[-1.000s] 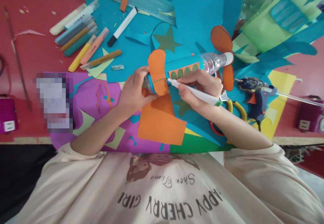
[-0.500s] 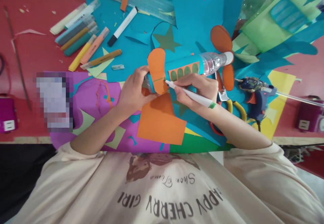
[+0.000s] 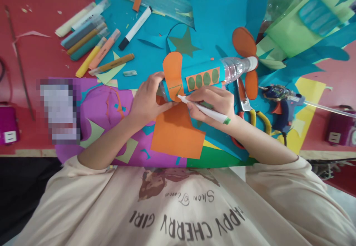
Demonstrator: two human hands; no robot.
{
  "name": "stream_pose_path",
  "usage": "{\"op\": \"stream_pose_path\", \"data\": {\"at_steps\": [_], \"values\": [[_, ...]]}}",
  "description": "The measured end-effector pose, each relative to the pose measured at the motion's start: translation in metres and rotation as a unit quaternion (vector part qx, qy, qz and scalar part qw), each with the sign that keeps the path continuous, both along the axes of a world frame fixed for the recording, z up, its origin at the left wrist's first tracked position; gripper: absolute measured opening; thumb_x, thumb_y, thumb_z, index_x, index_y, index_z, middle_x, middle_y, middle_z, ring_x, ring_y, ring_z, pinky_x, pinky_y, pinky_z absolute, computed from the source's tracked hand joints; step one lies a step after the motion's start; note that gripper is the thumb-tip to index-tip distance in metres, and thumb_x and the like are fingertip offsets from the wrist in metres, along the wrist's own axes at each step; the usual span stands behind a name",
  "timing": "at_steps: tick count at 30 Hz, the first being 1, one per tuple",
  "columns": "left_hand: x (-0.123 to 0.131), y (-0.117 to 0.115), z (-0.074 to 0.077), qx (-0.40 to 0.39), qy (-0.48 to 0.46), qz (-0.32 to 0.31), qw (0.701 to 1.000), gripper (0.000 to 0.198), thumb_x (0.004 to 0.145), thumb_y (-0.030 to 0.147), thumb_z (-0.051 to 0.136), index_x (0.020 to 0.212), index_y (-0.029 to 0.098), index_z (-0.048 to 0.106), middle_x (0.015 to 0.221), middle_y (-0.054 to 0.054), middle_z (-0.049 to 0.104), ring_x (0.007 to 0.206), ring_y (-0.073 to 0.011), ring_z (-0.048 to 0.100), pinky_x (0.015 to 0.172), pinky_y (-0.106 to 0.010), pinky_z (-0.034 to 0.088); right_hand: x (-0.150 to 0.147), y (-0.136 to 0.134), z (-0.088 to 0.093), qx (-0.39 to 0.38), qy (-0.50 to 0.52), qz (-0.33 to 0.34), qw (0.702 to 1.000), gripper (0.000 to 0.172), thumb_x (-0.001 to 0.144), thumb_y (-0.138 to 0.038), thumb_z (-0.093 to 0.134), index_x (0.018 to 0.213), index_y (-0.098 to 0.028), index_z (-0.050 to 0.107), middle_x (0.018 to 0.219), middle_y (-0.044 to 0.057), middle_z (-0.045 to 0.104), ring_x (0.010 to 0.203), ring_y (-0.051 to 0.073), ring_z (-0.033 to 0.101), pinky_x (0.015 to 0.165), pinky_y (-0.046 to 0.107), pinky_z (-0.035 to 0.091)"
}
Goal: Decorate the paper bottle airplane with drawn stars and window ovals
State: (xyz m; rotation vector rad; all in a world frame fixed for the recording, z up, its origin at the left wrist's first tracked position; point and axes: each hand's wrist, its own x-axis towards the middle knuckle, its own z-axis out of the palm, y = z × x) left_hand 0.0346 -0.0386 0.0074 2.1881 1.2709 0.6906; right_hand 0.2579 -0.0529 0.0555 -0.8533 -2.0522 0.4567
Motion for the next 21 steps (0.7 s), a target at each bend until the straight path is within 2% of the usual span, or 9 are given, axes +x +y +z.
{"op": "stream_pose_path", "data": {"at_steps": [10, 16, 21], "values": [[0.0018, -0.0008, 0.0021, 0.008, 0.006, 0.004, 1.000, 0.074, 0.087, 0.082, 0.044, 0.133, 0.024, 0.035, 0.144, -0.012, 0.054, 0.132, -0.0320, 0.054, 0.101, -0.047, 0.051, -0.0025, -0.0009, -0.0033, 0.017, -0.017, 0.004, 1.000, 0.007, 0.090, -0.024, 0.061, 0.084, -0.022, 0.064, 0.069, 0.001, 0.073, 0.061, 0.014, 0.067, 0.057, 0.027, 0.050], [0.0019, -0.0008, 0.0028, -0.004, 0.017, 0.016, 1.000, 0.068, 0.089, 0.077, 0.049, 0.134, 0.027, 0.036, 0.143, -0.007, 0.054, 0.131, -0.0312, 0.054, 0.101, -0.042, 0.050, -0.0013, -0.0008, -0.0026, 0.022, -0.039, 0.006, 0.999, 0.011, 0.092, -0.027, 0.061, 0.083, -0.022, 0.066, 0.068, 0.000, 0.073, 0.060, 0.014, 0.067, 0.056, 0.027, 0.049], [0.0023, -0.0015, -0.0009, 0.019, 0.012, 0.011, 1.000, 0.066, 0.091, 0.073, 0.051, 0.134, 0.025, 0.035, 0.143, -0.010, 0.054, 0.130, -0.0317, 0.056, 0.098, -0.044, 0.052, 0.0011, -0.0025, 0.0052, -0.046, 0.028, 0.016, 0.998, 0.010, 0.091, -0.030, 0.062, 0.084, -0.024, 0.065, 0.069, -0.002, 0.072, 0.058, 0.011, 0.065, 0.054, 0.025, 0.051]]}}
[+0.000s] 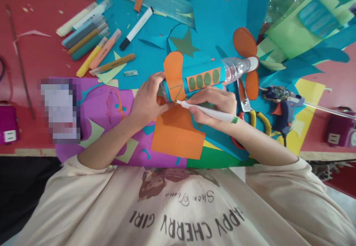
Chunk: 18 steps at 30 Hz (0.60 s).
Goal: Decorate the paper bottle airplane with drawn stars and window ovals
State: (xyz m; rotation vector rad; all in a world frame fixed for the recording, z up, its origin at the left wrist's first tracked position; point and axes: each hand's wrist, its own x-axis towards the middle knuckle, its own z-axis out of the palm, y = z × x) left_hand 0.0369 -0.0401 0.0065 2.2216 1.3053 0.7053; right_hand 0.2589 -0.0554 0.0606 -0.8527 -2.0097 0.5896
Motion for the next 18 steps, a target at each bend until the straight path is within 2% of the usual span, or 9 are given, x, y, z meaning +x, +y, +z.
{"op": "stream_pose_path", "data": {"at_steps": [5, 9, 14, 18], "values": [[0.0007, -0.0009, -0.0043, 0.047, 0.013, 0.005, 0.999, 0.057, 0.094, 0.065, 0.053, 0.135, 0.030, 0.035, 0.142, -0.008, 0.054, 0.135, -0.0301, 0.052, 0.101, -0.045, 0.051, -0.0010, -0.0020, 0.0062, -0.047, 0.034, -0.050, 0.997, 0.005, 0.089, -0.025, 0.063, 0.086, -0.023, 0.066, 0.070, -0.003, 0.072, 0.055, 0.009, 0.063, 0.050, 0.022, 0.050], [0.0014, -0.0016, -0.0041, 0.063, 0.020, 0.007, 0.998, 0.056, 0.095, 0.062, 0.054, 0.137, 0.030, 0.034, 0.142, -0.009, 0.054, 0.136, -0.0305, 0.052, 0.102, -0.047, 0.050, -0.0031, -0.0009, 0.0022, -0.051, 0.040, -0.049, 0.997, 0.007, 0.086, -0.018, 0.065, 0.092, -0.022, 0.067, 0.076, -0.001, 0.073, 0.059, 0.009, 0.063, 0.053, 0.021, 0.051], [0.0014, -0.0024, -0.0042, 0.066, 0.024, 0.001, 0.998, 0.056, 0.096, 0.056, 0.055, 0.141, 0.032, 0.031, 0.146, -0.009, 0.052, 0.137, -0.0308, 0.049, 0.105, -0.047, 0.047, -0.0038, 0.0002, -0.0024, -0.068, 0.056, -0.045, 0.995, 0.008, 0.087, -0.020, 0.068, 0.094, -0.020, 0.068, 0.082, 0.001, 0.075, 0.063, 0.008, 0.064, 0.055, 0.020, 0.051], [0.0007, -0.0015, -0.0058, 0.097, 0.023, -0.005, 0.995, 0.057, 0.097, 0.059, 0.052, 0.141, 0.030, 0.031, 0.142, -0.010, 0.054, 0.134, -0.0303, 0.052, 0.100, -0.046, 0.050, -0.0045, -0.0002, -0.0022, -0.092, 0.051, -0.038, 0.994, 0.008, 0.088, -0.021, 0.067, 0.096, -0.019, 0.068, 0.087, 0.002, 0.075, 0.069, 0.009, 0.067, 0.059, 0.020, 0.053]]}}
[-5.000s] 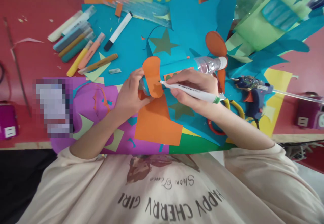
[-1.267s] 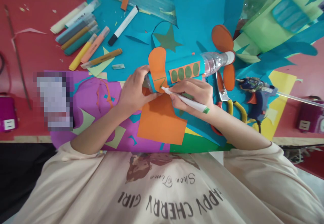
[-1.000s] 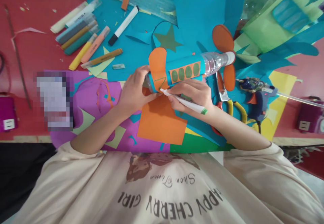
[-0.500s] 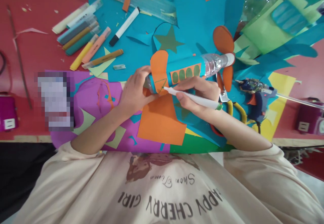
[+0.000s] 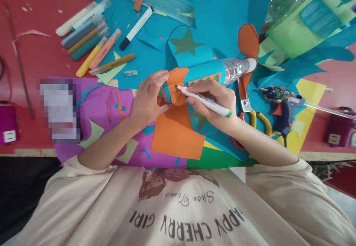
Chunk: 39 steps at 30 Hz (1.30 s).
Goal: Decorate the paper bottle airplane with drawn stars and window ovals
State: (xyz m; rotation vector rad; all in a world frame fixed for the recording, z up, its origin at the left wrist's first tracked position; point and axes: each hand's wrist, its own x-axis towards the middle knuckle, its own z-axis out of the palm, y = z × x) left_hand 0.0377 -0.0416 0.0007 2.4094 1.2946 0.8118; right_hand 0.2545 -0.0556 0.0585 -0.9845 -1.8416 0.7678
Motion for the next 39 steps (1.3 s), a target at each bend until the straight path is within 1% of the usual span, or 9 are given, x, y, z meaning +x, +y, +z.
{"op": "stream_pose_path", "data": {"at_steps": [4, 9, 13, 16, 22, 27, 31, 35, 39], "values": [[0.0002, 0.0010, -0.0002, 0.015, -0.015, -0.005, 1.000, 0.055, 0.097, 0.058, 0.053, 0.139, 0.028, 0.034, 0.141, -0.011, 0.055, 0.131, -0.0295, 0.055, 0.099, -0.045, 0.050, -0.0001, 0.0000, 0.0011, -0.007, -0.009, -0.001, 1.000, 0.008, 0.089, -0.021, 0.066, 0.096, -0.019, 0.067, 0.088, 0.003, 0.076, 0.070, 0.009, 0.068, 0.060, 0.020, 0.053], [0.0006, 0.0009, 0.0006, 0.019, -0.019, 0.000, 1.000, 0.051, 0.098, 0.057, 0.051, 0.137, 0.027, 0.037, 0.139, -0.009, 0.057, 0.130, -0.0295, 0.056, 0.095, -0.044, 0.052, 0.0011, 0.0009, 0.0025, 0.011, -0.030, 0.009, 0.999, 0.004, 0.089, -0.021, 0.065, 0.093, -0.020, 0.067, 0.081, 0.000, 0.075, 0.066, 0.009, 0.068, 0.059, 0.019, 0.053], [0.0000, 0.0010, -0.0010, 0.001, -0.007, 0.004, 1.000, 0.054, 0.096, 0.057, 0.056, 0.138, 0.029, 0.035, 0.141, -0.009, 0.055, 0.132, -0.0301, 0.055, 0.098, -0.043, 0.051, 0.0021, 0.0007, 0.0030, 0.016, -0.041, 0.022, 0.999, 0.003, 0.089, -0.021, 0.066, 0.092, -0.021, 0.068, 0.081, -0.001, 0.076, 0.067, 0.009, 0.069, 0.059, 0.019, 0.054], [-0.0001, 0.0015, -0.0024, 0.009, -0.017, -0.001, 1.000, 0.055, 0.096, 0.057, 0.056, 0.138, 0.029, 0.033, 0.144, -0.009, 0.053, 0.132, -0.0302, 0.055, 0.098, -0.044, 0.052, 0.0026, -0.0003, 0.0027, 0.008, -0.045, 0.028, 0.999, 0.006, 0.090, -0.025, 0.065, 0.090, -0.020, 0.068, 0.080, -0.001, 0.075, 0.066, 0.009, 0.069, 0.059, 0.020, 0.054], [0.0008, 0.0028, 0.0001, 0.035, -0.024, 0.005, 0.999, 0.053, 0.097, 0.061, 0.052, 0.134, 0.027, 0.035, 0.137, -0.010, 0.058, 0.127, -0.0291, 0.059, 0.092, -0.043, 0.054, 0.0030, -0.0017, 0.0027, -0.007, -0.062, 0.034, 0.997, 0.011, 0.092, -0.028, 0.062, 0.088, -0.020, 0.068, 0.079, 0.000, 0.075, 0.064, 0.009, 0.067, 0.057, 0.021, 0.053], [0.0001, 0.0037, -0.0005, 0.023, -0.023, 0.003, 0.999, 0.057, 0.094, 0.064, 0.054, 0.133, 0.026, 0.037, 0.137, -0.011, 0.058, 0.127, -0.0303, 0.059, 0.092, -0.044, 0.054, 0.0031, -0.0018, 0.0012, 0.015, -0.075, 0.046, 0.996, 0.014, 0.093, -0.028, 0.060, 0.086, -0.018, 0.068, 0.072, 0.001, 0.073, 0.059, 0.010, 0.065, 0.054, 0.021, 0.050], [-0.0002, 0.0037, -0.0026, 0.005, -0.015, 0.006, 1.000, 0.058, 0.094, 0.062, 0.056, 0.134, 0.025, 0.036, 0.138, -0.012, 0.057, 0.128, -0.0309, 0.057, 0.093, -0.045, 0.054, 0.0022, -0.0013, -0.0005, 0.027, -0.083, 0.060, 0.994, 0.015, 0.093, -0.028, 0.059, 0.086, -0.017, 0.068, 0.071, 0.002, 0.073, 0.062, 0.011, 0.068, 0.057, 0.022, 0.050], [0.0004, 0.0036, -0.0031, 0.020, -0.017, 0.003, 1.000, 0.057, 0.096, 0.061, 0.054, 0.134, 0.024, 0.036, 0.135, -0.012, 0.058, 0.127, -0.0313, 0.058, 0.092, -0.044, 0.054, 0.0016, -0.0013, -0.0005, 0.046, -0.085, 0.060, 0.994, 0.015, 0.092, -0.026, 0.060, 0.084, -0.017, 0.068, 0.070, 0.003, 0.073, 0.062, 0.013, 0.068, 0.056, 0.023, 0.050], [0.0012, 0.0025, -0.0012, 0.012, -0.021, 0.010, 1.000, 0.053, 0.095, 0.058, 0.055, 0.133, 0.025, 0.038, 0.136, -0.011, 0.058, 0.128, -0.0309, 0.058, 0.093, -0.044, 0.054, 0.0020, -0.0029, 0.0036, 0.021, -0.064, 0.034, 0.997, 0.013, 0.092, -0.028, 0.061, 0.084, -0.020, 0.067, 0.069, 0.000, 0.072, 0.060, 0.011, 0.066, 0.055, 0.023, 0.051]]}}
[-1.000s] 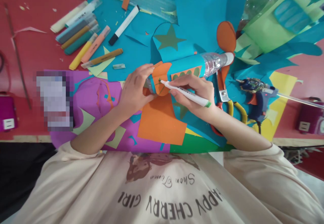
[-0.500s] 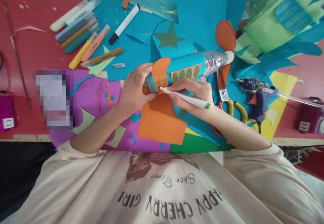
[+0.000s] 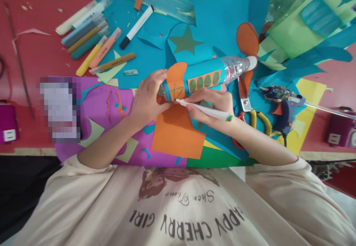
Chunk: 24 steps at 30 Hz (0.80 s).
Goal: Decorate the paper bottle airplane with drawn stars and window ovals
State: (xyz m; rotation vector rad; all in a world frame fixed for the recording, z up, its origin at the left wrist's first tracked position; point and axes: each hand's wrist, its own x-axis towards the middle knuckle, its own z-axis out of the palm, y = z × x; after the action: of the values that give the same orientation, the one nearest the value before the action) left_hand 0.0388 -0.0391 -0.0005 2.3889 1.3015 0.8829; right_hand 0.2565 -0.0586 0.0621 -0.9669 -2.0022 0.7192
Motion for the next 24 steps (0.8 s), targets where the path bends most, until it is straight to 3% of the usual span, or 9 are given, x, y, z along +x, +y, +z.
{"op": "stream_pose_path", "data": {"at_steps": [5, 15, 19, 24], "values": [[0.0000, -0.0024, 0.0031, -0.037, 0.021, 0.005, 0.999, 0.053, 0.093, 0.050, 0.062, 0.136, 0.029, 0.038, 0.140, -0.008, 0.056, 0.132, -0.0297, 0.053, 0.099, -0.044, 0.052, -0.0007, 0.0004, 0.0024, -0.029, 0.032, -0.062, 0.997, 0.006, 0.091, -0.026, 0.063, 0.091, -0.022, 0.067, 0.079, -0.001, 0.074, 0.062, 0.009, 0.065, 0.056, 0.023, 0.052], [-0.0007, -0.0008, 0.0012, 0.003, -0.017, -0.014, 1.000, 0.053, 0.094, 0.054, 0.059, 0.136, 0.029, 0.038, 0.139, -0.009, 0.057, 0.128, -0.0306, 0.056, 0.095, -0.046, 0.052, -0.0032, 0.0021, -0.0014, -0.035, 0.040, -0.057, 0.997, 0.008, 0.090, -0.027, 0.064, 0.094, -0.021, 0.068, 0.086, 0.002, 0.076, 0.069, 0.010, 0.068, 0.061, 0.023, 0.055], [-0.0009, -0.0014, 0.0018, -0.001, -0.007, -0.011, 1.000, 0.052, 0.095, 0.054, 0.057, 0.137, 0.030, 0.037, 0.140, -0.008, 0.056, 0.130, -0.0302, 0.056, 0.098, -0.046, 0.051, -0.0029, 0.0024, -0.0020, -0.038, 0.038, -0.063, 0.997, 0.011, 0.090, -0.030, 0.064, 0.095, -0.021, 0.068, 0.091, 0.004, 0.077, 0.079, 0.014, 0.072, 0.066, 0.027, 0.058], [-0.0014, -0.0020, 0.0009, -0.009, 0.013, -0.004, 1.000, 0.055, 0.095, 0.055, 0.057, 0.139, 0.030, 0.036, 0.141, -0.008, 0.055, 0.131, -0.0302, 0.055, 0.098, -0.045, 0.051, -0.0027, 0.0026, -0.0033, -0.032, 0.049, -0.063, 0.996, 0.010, 0.090, -0.029, 0.066, 0.096, -0.022, 0.069, 0.093, 0.004, 0.077, 0.078, 0.015, 0.072, 0.064, 0.027, 0.057]]}}
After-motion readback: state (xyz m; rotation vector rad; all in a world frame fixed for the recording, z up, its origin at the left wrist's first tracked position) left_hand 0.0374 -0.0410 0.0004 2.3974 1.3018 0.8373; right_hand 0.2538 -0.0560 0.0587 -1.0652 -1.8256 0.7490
